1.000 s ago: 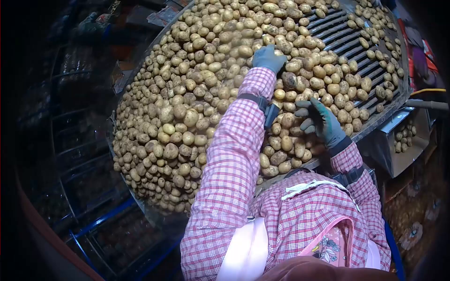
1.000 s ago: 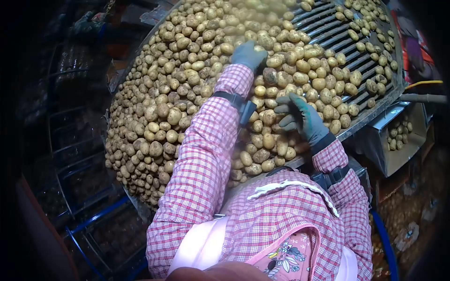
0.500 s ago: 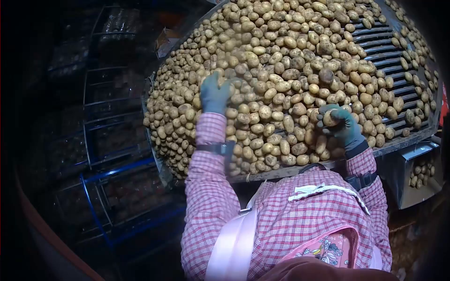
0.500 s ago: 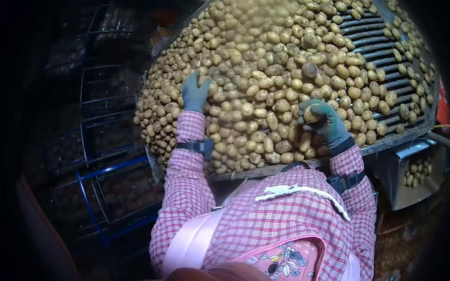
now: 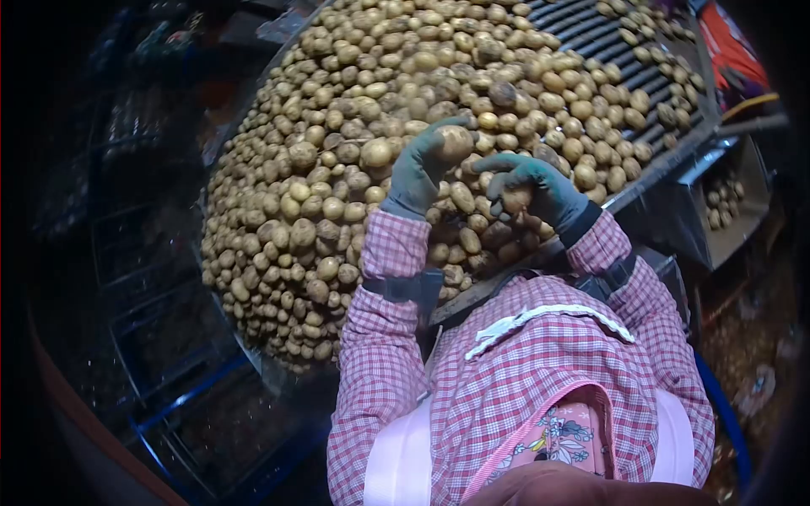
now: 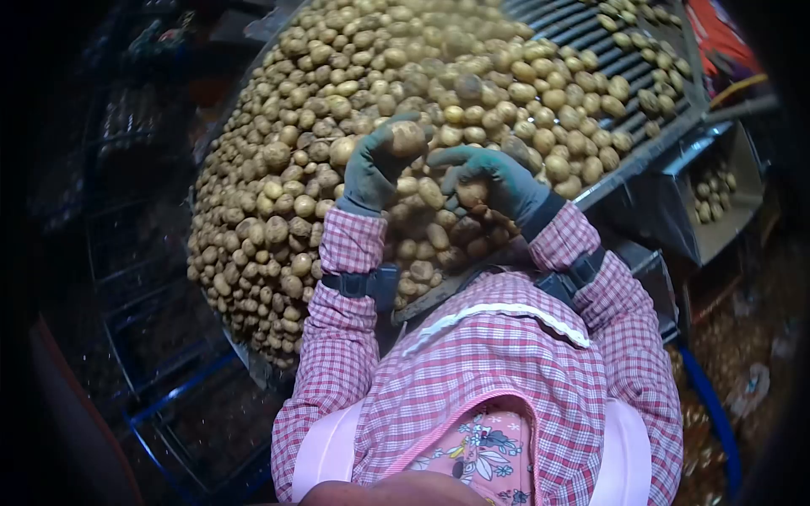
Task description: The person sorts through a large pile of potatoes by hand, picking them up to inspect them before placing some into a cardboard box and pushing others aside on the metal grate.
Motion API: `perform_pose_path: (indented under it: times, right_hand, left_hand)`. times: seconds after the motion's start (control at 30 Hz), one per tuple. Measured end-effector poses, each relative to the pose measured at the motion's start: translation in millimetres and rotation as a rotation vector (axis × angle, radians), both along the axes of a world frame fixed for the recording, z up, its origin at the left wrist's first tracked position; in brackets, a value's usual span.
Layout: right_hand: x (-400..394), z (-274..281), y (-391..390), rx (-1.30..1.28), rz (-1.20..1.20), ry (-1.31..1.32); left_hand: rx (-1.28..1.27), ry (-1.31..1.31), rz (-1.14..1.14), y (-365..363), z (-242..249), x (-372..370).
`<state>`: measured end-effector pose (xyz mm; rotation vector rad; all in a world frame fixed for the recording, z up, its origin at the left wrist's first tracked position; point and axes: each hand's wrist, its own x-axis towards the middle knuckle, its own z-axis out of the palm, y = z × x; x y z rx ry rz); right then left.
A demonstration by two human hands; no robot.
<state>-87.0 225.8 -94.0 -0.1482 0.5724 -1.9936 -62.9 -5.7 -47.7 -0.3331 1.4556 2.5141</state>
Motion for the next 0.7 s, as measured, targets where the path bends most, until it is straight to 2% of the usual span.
perform_pose_path:
  times: [0.03, 0.1, 0.17, 0.23, 0.27, 0.3, 0.37, 0.4, 0.43, 0.5, 0.63, 0.7]
  right_hand:
    - [8, 7, -1, 0.065, -0.06, 0.024]
    - [21, -1, -7, 0.113, -0.051, -0.13]
    - [35, 2, -5, 0.161, -0.089, -0.3]
    - [57, 25, -2, 0.362, -0.215, -0.129]
    - [64, 23, 0, 0.355, -0.22, -0.113]
    - [71, 21, 2, 0.348, -0.225, -0.098]
    - [77, -15, 11, 0.116, -0.136, -0.198]
    - [84, -14, 12, 0.14, -0.185, -0.223]
    - [89, -13, 14, 0.09, -0.212, -0.219]
    - [94, -11, 25, 0.0, -0.284, -0.197]
    - [113, 21, 68, 0.304, -0.532, -0.073]
    - [120, 2, 99, 0.395, -0.686, -0.053]
  left_hand:
    - [0.053, -0.059, -0.039, 10, 0, 9]
    - [0.021, -0.045, -0.05, 33, -4, 26]
    - [-0.131, -0.047, -0.067, 42, -5, 41]
    - [-0.298, -0.09, -0.114, 48, -7, 53]
    - [-0.278, -0.05, -0.122, 50, -6, 58]
    - [-0.404, 0.047, -0.161, 48, -8, 62]
    - [-0.647, 0.257, -0.241, 45, -17, 68]
    - [-0.292, 0.084, -0.162, 48, -31, 67]
    - [-0.127, -0.023, -0.149, 44, -41, 67]
    - [-0.011, -0.077, -0.123, 44, -44, 69]
    - [-0.135, -0.091, -0.169, 47, -53, 72]
    - [-0.222, -0.054, -0.256, 45, -62, 76]
